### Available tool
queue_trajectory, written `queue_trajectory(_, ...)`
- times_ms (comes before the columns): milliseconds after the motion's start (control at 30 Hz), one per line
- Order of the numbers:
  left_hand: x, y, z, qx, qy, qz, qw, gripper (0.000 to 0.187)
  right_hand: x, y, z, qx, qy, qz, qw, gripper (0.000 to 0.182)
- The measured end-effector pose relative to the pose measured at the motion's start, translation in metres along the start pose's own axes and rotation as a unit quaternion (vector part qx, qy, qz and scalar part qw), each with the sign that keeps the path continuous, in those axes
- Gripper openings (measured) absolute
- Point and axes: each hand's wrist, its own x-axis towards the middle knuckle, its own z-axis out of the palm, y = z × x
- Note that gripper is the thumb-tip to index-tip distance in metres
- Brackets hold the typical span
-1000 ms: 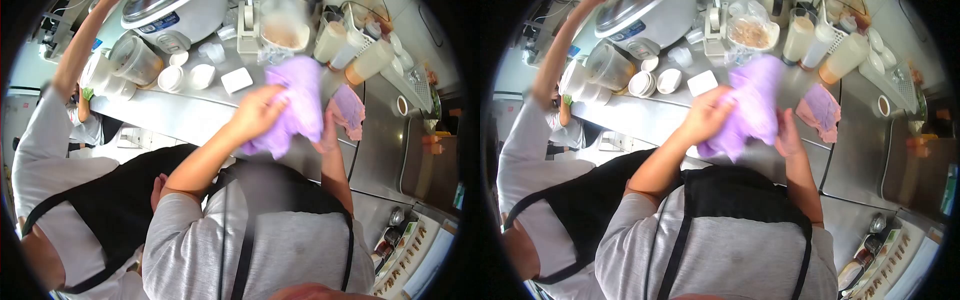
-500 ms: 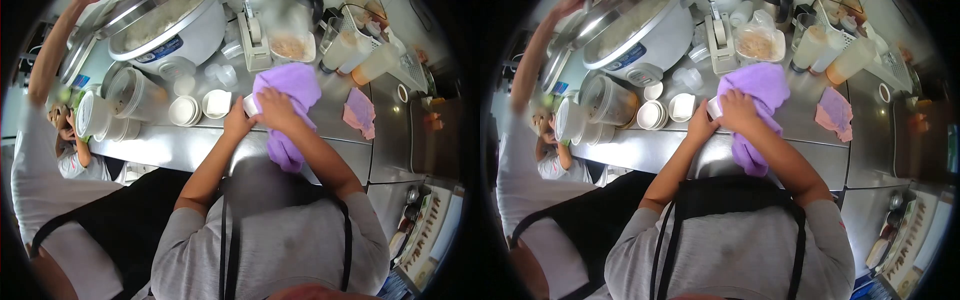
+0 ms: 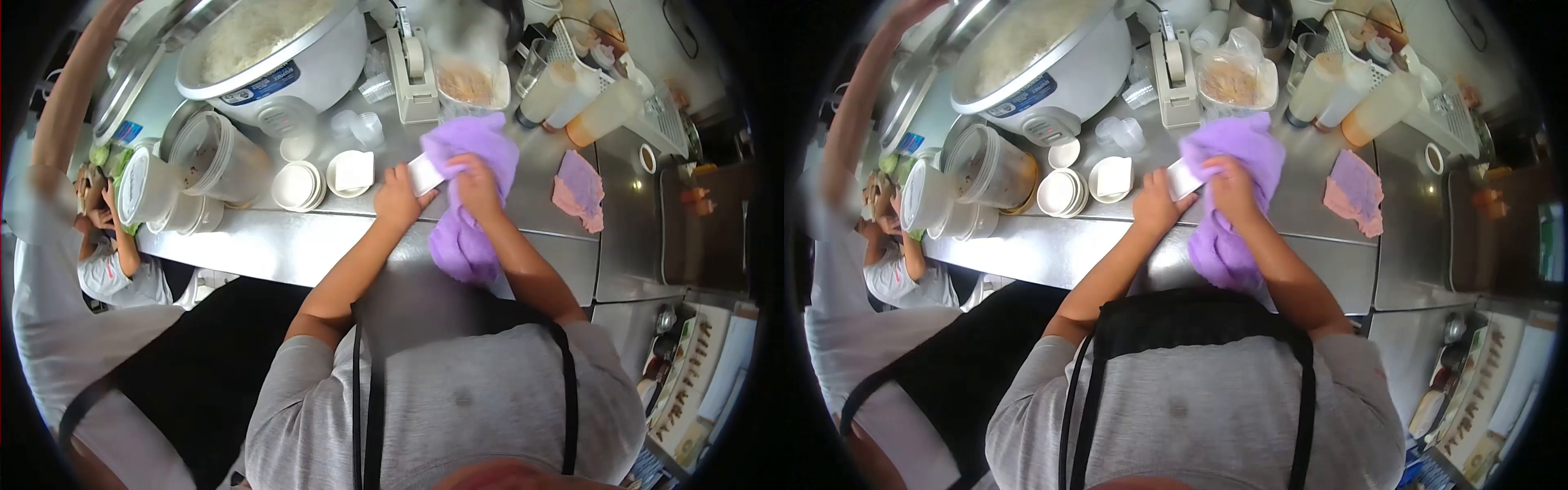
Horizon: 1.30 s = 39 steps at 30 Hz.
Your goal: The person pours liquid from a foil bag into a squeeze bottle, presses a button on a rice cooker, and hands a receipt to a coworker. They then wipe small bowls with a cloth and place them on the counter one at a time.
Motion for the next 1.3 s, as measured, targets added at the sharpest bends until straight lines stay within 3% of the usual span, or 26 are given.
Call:
queue_trajectory(33, -0.001, 0.002, 0.003, -0.035, 0.028, 0.026, 0.999, 0.066, 0.003, -0.001, -0.012, 0.116, 0.004, 0.105, 0.988, 0.023)
queue_trajectory(100, -0.005, 0.003, 0.011, -0.094, 0.083, 0.079, 0.989, 0.065, 0.011, -0.010, -0.027, 0.338, 0.008, 0.312, 0.888, 0.027)
queue_trajectory(133, -0.006, 0.018, 0.005, -0.111, 0.014, 0.025, 0.993, 0.064, 0.015, -0.020, -0.026, 0.392, -0.002, 0.356, 0.849, 0.029)
queue_trajectory(200, 0.002, 0.025, 0.011, -0.131, 0.044, 0.018, 0.990, 0.064, 0.018, -0.038, -0.027, 0.486, -0.020, 0.436, 0.757, 0.033)
queue_trajectory(300, 0.012, 0.031, 0.003, -0.114, 0.039, -0.030, 0.992, 0.065, -0.004, -0.016, -0.053, 0.204, -0.256, 0.336, 0.883, 0.033)
queue_trajectory(367, 0.016, 0.033, -0.002, -0.057, 0.024, -0.049, 0.997, 0.065, -0.010, -0.032, -0.090, 0.261, -0.203, 0.388, 0.860, 0.032)
queue_trajectory(433, 0.017, 0.037, -0.002, -0.008, 0.013, -0.061, 0.998, 0.066, -0.010, -0.043, -0.136, 0.421, -0.184, 0.358, 0.813, 0.030)
queue_trajectory(500, 0.018, 0.035, 0.004, 0.022, 0.007, -0.070, 0.997, 0.068, -0.016, -0.052, -0.162, 0.490, 0.003, 0.414, 0.767, 0.030)
queue_trajectory(567, 0.019, 0.032, 0.014, 0.034, 0.010, -0.077, 0.996, 0.069, -0.009, -0.073, -0.174, 0.526, 0.057, 0.357, 0.770, 0.033)
queue_trajectory(667, 0.001, 0.047, -0.008, 0.021, 0.059, -0.060, 0.996, 0.069, -0.012, -0.103, -0.183, 0.559, 0.075, 0.296, 0.771, 0.038)
queue_trajectory(767, -0.007, 0.035, -0.037, 0.065, 0.221, 0.036, 0.972, 0.065, -0.024, -0.077, -0.186, 0.519, 0.093, 0.276, 0.804, 0.041)
queue_trajectory(867, 0.000, -0.007, -0.033, 0.162, 0.285, -0.025, 0.944, 0.048, -0.029, -0.082, -0.164, 0.487, 0.129, 0.306, 0.808, 0.040)
queue_trajectory(967, 0.002, -0.028, -0.032, 0.186, 0.185, -0.040, 0.964, 0.030, -0.033, -0.074, -0.136, 0.511, 0.092, 0.355, 0.778, 0.039)
queue_trajectory(1100, 0.001, -0.038, -0.030, 0.106, 0.195, -0.025, 0.975, 0.017, -0.033, -0.082, -0.087, 0.554, 0.041, 0.397, 0.731, 0.037)
queue_trajectory(1200, -0.014, -0.018, -0.038, -0.019, 0.246, 0.004, 0.969, 0.015, -0.036, -0.083, -0.039, 0.478, 0.077, 0.357, 0.799, 0.037)
queue_trajectory(1300, -0.036, 0.037, -0.035, -0.187, 0.238, 0.065, 0.951, 0.015, -0.041, -0.080, 0.009, 0.344, 0.054, 0.204, 0.915, 0.036)
